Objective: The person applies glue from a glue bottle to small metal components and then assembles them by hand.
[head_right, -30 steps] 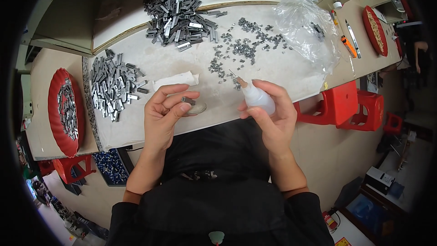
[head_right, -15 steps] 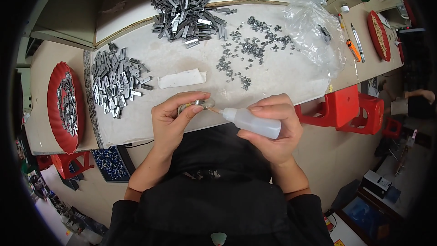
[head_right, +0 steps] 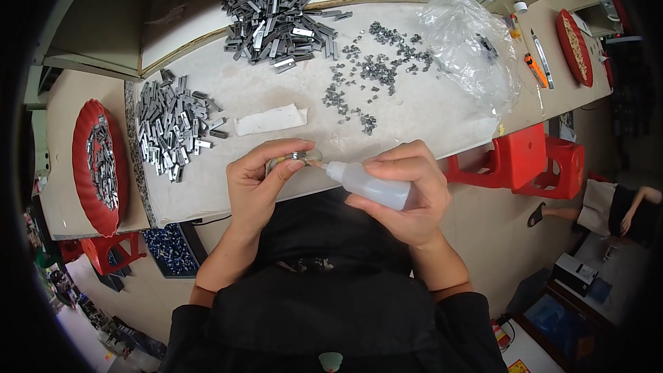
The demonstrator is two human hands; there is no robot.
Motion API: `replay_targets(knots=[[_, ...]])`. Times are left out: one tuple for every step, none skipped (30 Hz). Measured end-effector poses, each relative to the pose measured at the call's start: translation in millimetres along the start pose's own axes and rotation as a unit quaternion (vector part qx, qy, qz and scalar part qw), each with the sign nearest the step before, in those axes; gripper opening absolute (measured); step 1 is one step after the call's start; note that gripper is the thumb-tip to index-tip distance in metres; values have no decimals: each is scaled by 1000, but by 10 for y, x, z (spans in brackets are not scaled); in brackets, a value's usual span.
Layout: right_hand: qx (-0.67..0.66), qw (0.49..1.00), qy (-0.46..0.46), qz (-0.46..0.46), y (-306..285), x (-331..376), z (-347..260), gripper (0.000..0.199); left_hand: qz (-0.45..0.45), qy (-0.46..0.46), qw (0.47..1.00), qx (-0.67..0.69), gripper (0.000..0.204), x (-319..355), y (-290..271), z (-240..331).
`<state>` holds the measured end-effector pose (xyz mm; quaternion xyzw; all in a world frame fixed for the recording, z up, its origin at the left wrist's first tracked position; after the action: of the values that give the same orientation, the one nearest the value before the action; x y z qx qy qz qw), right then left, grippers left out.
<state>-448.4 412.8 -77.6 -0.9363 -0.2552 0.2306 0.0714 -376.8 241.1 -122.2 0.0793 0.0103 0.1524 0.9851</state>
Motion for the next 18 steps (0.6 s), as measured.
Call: replay_targets(knots=[[0, 1000, 1, 0, 2, -1, 0, 41, 4, 3, 1000, 0, 19, 1, -3, 1], [0, 1000, 1, -1, 5, -3, -1, 41, 4, 3, 1000, 0, 19, 4, -4, 1], [0, 1000, 1, -2, 9, -5, -3, 41, 4, 3, 1000, -5, 19, 7, -6, 4], [1, 1000, 2, -2, 9, -7, -4, 41, 2, 4, 1000, -9, 19, 5, -6, 4], [6, 1000, -2, -3, 10, -11, -10, 40, 2, 4, 1000, -8, 19, 5, -5, 5], [12, 1000, -6, -3, 11, -13, -13, 40, 3, 4, 1000, -7, 20, 4, -4, 7], [12, 1000, -6, -3, 10, -15, -12, 40, 3, 4, 1000, -7, 20, 4, -4, 7], [18, 1000, -10, -5, 11, -17, -15, 40, 3, 5, 1000, -6, 20, 4, -4, 4], [25, 1000, -15, -6, 13, -18, -19, 40, 3, 7, 1000, -8, 20, 6, -5, 0], [26, 1000, -15, -6, 13, -19, -25, 40, 3, 9, 1000, -9, 20, 7, -4, 2], [24, 1000, -14, -4, 15, -20, -32, 40, 2, 10, 1000, -8, 20, 10, -4, 7], [22, 1000, -14, -3, 13, -20, -38, 40, 0, 3, 1000, -7, 20, 15, -4, 8], [23, 1000, -14, -3, 7, -19, -40, 40, -1, -4, 1000, -6, 20, 16, -3, 5], [30, 999, -17, -4, 3, -18, -44, 40, -2, -3, 1000, -6, 20, 15, -2, 5], [37, 999, -20, -6, 1, -15, -47, 40, -3, -1, 1000, -8, 20, 13, 0, 5], [37, 999, -20, -6, 4, -8, -49, 40, -3, 1, 1000, -12, 20, 14, -2, 6], [42, 999, -13, -9, 9, 3, -45, 39, -3, 1, 1000, -12, 20, 14, -3, 0], [47, 999, -6, -11, 13, 12, -40, 40, -1, 8, 1000, -6, 20, 13, -4, -5]])
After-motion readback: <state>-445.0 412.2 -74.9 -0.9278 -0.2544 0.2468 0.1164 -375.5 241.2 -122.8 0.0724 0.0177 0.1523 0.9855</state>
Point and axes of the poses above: each hand's wrist, its own x-axis away from the middle knuckle, its own y-axis out of the palm, z = x × y, the point moved 4 cm from there along -x, towards the middle knuckle, and after that the axes turned 2 degrees about -z, right-handed, at the moved point
